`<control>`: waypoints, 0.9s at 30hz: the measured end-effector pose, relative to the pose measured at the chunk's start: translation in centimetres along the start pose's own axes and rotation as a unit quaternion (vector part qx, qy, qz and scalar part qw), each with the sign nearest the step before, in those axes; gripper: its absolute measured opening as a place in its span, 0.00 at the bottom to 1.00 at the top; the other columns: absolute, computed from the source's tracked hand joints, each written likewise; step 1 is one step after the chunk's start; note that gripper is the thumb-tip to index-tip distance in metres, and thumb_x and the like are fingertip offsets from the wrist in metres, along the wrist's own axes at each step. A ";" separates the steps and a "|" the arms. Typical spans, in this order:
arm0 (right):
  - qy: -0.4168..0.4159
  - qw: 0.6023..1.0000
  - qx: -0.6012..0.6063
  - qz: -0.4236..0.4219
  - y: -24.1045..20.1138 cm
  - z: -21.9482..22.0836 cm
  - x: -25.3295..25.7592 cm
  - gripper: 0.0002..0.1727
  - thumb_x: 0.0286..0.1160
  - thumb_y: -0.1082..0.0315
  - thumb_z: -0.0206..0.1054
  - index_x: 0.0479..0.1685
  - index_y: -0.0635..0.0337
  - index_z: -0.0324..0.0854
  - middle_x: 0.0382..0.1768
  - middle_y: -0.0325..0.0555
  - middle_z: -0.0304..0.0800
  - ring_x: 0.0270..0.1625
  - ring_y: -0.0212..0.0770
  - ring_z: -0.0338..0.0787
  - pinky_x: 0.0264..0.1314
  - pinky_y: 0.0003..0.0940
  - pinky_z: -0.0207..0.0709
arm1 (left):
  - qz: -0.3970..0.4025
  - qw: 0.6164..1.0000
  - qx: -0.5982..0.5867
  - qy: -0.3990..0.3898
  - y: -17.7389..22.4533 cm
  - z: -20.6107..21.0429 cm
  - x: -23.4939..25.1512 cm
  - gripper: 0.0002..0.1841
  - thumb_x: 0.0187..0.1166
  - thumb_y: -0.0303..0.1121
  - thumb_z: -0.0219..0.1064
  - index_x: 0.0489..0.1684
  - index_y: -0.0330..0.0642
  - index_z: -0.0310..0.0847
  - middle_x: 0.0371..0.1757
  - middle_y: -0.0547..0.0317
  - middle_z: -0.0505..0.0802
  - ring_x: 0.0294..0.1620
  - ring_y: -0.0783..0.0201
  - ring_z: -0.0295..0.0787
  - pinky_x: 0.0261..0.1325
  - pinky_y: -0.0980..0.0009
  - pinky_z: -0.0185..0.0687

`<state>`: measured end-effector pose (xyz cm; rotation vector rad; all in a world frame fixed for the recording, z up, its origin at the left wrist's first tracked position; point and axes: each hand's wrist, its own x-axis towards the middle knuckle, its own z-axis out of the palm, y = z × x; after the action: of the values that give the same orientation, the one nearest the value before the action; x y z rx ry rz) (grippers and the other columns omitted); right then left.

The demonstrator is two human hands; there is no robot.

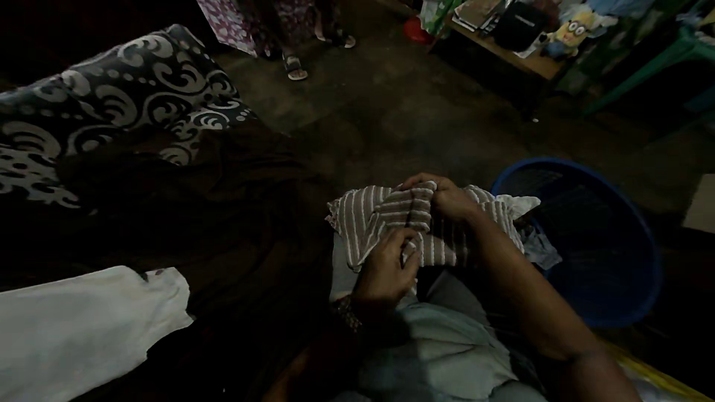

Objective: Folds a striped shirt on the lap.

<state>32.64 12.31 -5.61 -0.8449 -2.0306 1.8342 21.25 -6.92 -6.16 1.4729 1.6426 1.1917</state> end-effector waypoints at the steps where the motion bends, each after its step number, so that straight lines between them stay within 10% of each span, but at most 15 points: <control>1: 0.028 0.999 0.023 0.038 0.1 0.0 0.0 0.19 0.87 0.75 0.50 0.70 0.55 0.78 0.50 0.44 0.91 0.43 0.33 0.90 0.46 0.32 0.86 | -0.019 0.999 -0.019 -0.028 -0.2 0.3 0.4 0.24 0.78 0.35 0.70 0.71 0.35 0.78 0.63 0.45 0.88 0.49 0.67 0.89 0.49 0.74 0.88; 4: 0.152 0.974 0.079 0.150 0.9 0.3 0.2 0.24 0.96 0.59 0.46 0.87 0.44 0.63 0.63 0.51 0.85 0.55 0.43 0.87 0.56 0.43 0.81 | -0.036 0.990 0.011 -0.136 -0.7 0.7 0.5 0.38 0.81 0.47 0.69 0.86 0.32 0.63 0.87 0.37 0.68 0.82 0.53 0.73 0.80 0.63 0.72; 6: 0.195 0.962 0.110 0.158 1.6 0.4 -0.4 0.26 0.96 0.52 0.43 0.87 0.50 0.63 0.69 0.54 0.81 0.64 0.45 0.85 0.66 0.46 0.79 | -0.014 0.991 0.060 -0.122 -1.4 0.7 0.2 0.34 0.84 0.44 0.66 0.84 0.30 0.65 0.89 0.35 0.66 0.87 0.48 0.66 0.86 0.58 0.65; 12: 0.123 0.981 -0.027 0.148 1.2 0.3 -2.1 0.36 0.83 0.66 0.68 0.88 0.54 0.56 0.46 0.51 0.87 0.36 0.39 0.88 0.41 0.37 0.85 | -0.033 0.966 0.248 0.060 -4.5 -0.6 0.0 0.23 0.77 0.44 0.70 0.65 0.37 0.84 0.64 0.40 0.89 0.67 0.35 0.82 0.69 0.36 0.72; 16: 0.133 0.980 -0.063 0.137 0.9 0.7 -2.0 0.40 0.80 0.69 0.71 0.90 0.54 0.52 0.51 0.56 0.87 0.42 0.44 0.89 0.49 0.43 0.86 | -0.064 0.950 0.305 -0.004 -5.1 -1.9 -0.3 0.28 0.63 0.52 0.79 0.56 0.43 0.88 0.62 0.39 0.87 0.67 0.32 0.78 0.65 0.34 0.70; 20: 0.099 0.977 -0.108 0.153 0.9 0.7 -2.2 0.44 0.80 0.70 0.70 0.93 0.48 0.46 0.57 0.59 0.86 0.48 0.48 0.91 0.54 0.46 0.86 | -0.018 0.958 0.287 -0.009 -6.3 -3.2 -0.9 0.09 0.71 0.27 0.70 0.44 0.36 0.91 0.50 0.38 0.91 0.58 0.35 0.85 0.63 0.38 0.77; 27: 0.144 0.970 -0.162 0.111 1.0 1.6 -3.0 0.36 0.82 0.72 0.66 0.89 0.53 0.57 0.45 0.56 0.84 0.37 0.45 0.87 0.44 0.43 0.84 | -0.032 0.970 0.238 0.039 -6.5 -6.1 -1.9 0.11 0.73 0.21 0.65 0.48 0.34 0.91 0.48 0.40 0.92 0.55 0.38 0.87 0.63 0.36 0.73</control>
<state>34.30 9.28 -6.31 -1.3899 -2.1410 1.3880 13.48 -9.85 -9.85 1.6511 2.1188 0.8606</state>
